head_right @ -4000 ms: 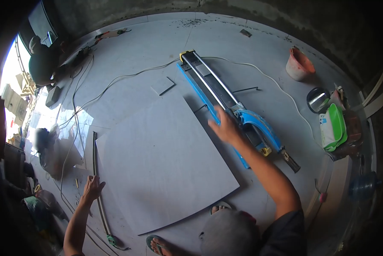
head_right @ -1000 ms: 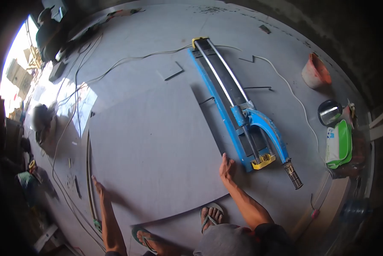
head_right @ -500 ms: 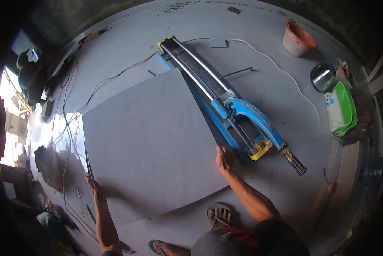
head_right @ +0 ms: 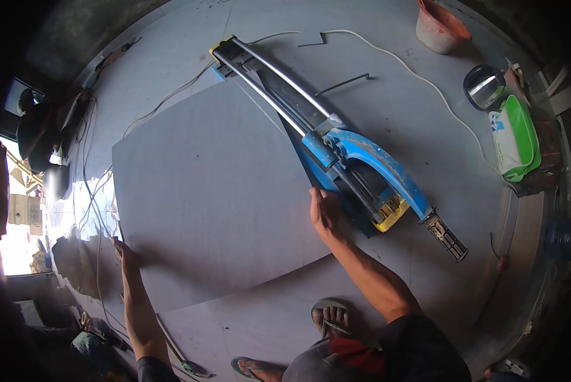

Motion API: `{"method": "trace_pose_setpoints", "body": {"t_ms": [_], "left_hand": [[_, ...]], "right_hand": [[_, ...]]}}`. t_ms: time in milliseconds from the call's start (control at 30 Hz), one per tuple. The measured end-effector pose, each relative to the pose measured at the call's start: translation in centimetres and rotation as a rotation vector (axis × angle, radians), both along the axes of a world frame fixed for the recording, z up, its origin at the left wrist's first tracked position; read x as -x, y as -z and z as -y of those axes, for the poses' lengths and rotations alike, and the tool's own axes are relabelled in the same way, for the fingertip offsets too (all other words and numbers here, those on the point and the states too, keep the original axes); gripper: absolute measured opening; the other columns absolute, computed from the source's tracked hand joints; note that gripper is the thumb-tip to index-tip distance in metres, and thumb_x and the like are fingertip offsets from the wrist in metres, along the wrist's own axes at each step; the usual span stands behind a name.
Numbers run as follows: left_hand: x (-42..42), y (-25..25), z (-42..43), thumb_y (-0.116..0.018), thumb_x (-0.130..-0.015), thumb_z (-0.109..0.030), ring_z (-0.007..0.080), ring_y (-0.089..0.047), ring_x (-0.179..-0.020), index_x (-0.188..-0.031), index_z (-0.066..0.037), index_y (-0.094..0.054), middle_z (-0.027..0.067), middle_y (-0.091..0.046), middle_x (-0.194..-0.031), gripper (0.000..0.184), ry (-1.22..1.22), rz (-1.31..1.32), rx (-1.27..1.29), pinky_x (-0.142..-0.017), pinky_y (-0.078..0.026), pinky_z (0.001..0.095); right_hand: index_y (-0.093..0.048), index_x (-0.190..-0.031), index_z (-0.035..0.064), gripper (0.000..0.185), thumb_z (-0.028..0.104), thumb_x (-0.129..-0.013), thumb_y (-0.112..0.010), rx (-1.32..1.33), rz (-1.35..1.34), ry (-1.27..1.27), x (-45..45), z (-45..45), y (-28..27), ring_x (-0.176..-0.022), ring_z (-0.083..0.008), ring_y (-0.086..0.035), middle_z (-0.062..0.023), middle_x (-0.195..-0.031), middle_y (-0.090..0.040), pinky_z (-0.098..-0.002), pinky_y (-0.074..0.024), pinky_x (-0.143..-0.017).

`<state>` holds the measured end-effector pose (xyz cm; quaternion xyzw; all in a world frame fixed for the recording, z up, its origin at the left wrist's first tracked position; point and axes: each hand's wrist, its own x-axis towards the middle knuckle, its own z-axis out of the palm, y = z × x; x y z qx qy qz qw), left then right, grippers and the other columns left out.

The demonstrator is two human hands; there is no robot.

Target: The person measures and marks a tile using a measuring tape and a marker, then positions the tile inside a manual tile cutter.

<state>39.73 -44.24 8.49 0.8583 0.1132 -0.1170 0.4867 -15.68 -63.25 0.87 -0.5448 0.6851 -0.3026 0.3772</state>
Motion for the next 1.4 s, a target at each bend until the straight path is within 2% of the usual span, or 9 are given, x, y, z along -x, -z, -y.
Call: {"method": "trace_pose_setpoints", "body": {"t_ms": [100,533,667,867,933,1033,1100,1267,1400], "left_hand": [[-4.7,3.8,-1.2,-0.045,-0.088,-0.049,0.0333,-0.051,-0.111,-0.127,0.003,-0.046,0.0184,-0.052,-0.124,0.065,0.266,0.084,0.182,-0.093,-0.041,0.0481],[-6.0,2.5,-2.2,-0.044,-0.096,-0.046,0.0225,-0.054,-0.071,-0.096,-0.004,-0.054,0.0058,-0.055,-0.083,0.043,0.818,-0.366,-0.092,-0.059,-0.046,0.0389],[-5.2,3.0,-0.6,-0.033,-0.100,-0.050,0.0155,-0.052,-0.053,-0.078,-0.007,-0.055,0.0037,-0.054,-0.064,0.053,0.703,-0.307,-0.049,-0.048,-0.046,0.0312],[-8.7,3.3,-1.1,-0.032,-0.100,-0.049,0.0230,-0.062,-0.070,-0.095,-0.003,-0.056,0.0117,-0.061,-0.082,0.052,1.168,-0.469,0.011,-0.065,-0.055,0.0378],[-9.4,5.9,-2.0,-0.033,-0.100,-0.048,0.0298,-0.062,-0.084,-0.103,0.000,-0.056,0.0169,-0.061,-0.095,0.053,0.889,-0.490,0.097,-0.077,-0.055,0.0438],[-8.4,6.8,-1.8,-0.033,-0.100,-0.048,0.0340,-0.061,-0.094,-0.111,0.002,-0.054,0.0209,-0.059,-0.106,0.056,0.782,-0.453,-0.036,-0.085,-0.052,0.0472],[-6.4,5.7,-1.6,-0.033,-0.099,-0.049,0.0332,-0.060,-0.095,-0.114,0.003,-0.053,0.0211,-0.058,-0.110,0.057,0.759,-0.412,-0.111,-0.087,-0.051,0.0463],[-1.9,6.0,-2.1,-0.034,-0.099,-0.050,0.0327,-0.058,-0.100,-0.122,0.002,-0.049,0.0206,-0.056,-0.115,0.059,0.618,-0.481,-0.010,-0.088,-0.050,0.0472],[0.1,7.0,-2.8,-0.034,-0.099,-0.051,0.0338,-0.057,-0.102,-0.124,0.001,-0.047,0.0200,-0.054,-0.117,0.059,0.566,-0.574,0.020,-0.089,-0.050,0.0490]], "right_hand": [[-0.054,-0.066,-0.0052,0.050,0.038,-0.089,-0.045,0.000,-0.022,-0.017,-0.4,1.4,-0.1,-0.064,-0.0440,-0.052,-0.0278,-0.065,-0.052,-0.0484,-0.0382,-0.062],[-0.057,-0.073,-0.0052,0.051,0.044,-0.087,-0.057,0.028,-0.104,-0.114,1.2,2.8,-4.6,-0.068,-0.0395,-0.061,-0.0232,-0.067,-0.058,-0.0444,-0.0466,-0.063],[-0.060,-0.082,-0.0065,0.057,0.050,-0.086,-0.060,0.006,-0.581,-0.297,1.4,1.4,-4.7,-0.074,-0.0396,-0.064,-0.0232,-0.076,-0.063,-0.0428,-0.0514,-0.070],[-0.061,-0.086,0.0012,0.035,0.033,-0.079,-0.074,0.097,-0.225,-0.198,7.6,-5.3,-16.4,-0.070,-0.0354,-0.060,-0.0176,-0.079,-0.060,-0.0423,-0.0493,-0.063],[-0.060,-0.086,0.0028,0.030,0.026,-0.076,-0.077,0.622,-0.464,-0.108,11.4,-4.6,-22.6,-0.075,-0.0363,-0.061,-0.0166,-0.084,-0.062,-0.0426,-0.0507,-0.069],[-0.060,-0.087,0.0014,0.034,0.029,-0.075,-0.077,0.577,-0.962,-0.038,15.6,-4.0,-26.8,-0.083,-0.0378,-0.063,-0.0187,-0.089,-0.064,-0.0422,-0.0511,-0.075],[-0.063,-0.094,0.0008,0.042,0.035,-0.073,-0.077,-0.598,-0.798,-0.226,18.0,-2.6,-26.6,-0.088,-0.0366,-0.065,-0.0200,-0.092,-0.066,-0.0422,-0.0510,-0.076],[-0.066,-0.086,-0.0035,0.049,0.043,-0.073,-0.074,-0.400,-0.861,-0.372,12.4,3.7,-33.3,-0.073,-0.0354,-0.067,-0.0190,-0.073,-0.066,-0.0426,-0.0527,-0.067],[-0.058,-0.062,-0.0001,0.040,0.037,-0.075,-0.068,-0.558,-0.732,-0.446,5.8,9.8,-34.6,-0.052,-0.0193,-0.060,-0.0104,-0.057,-0.057,-0.0355,-0.0481,-0.045]]}}
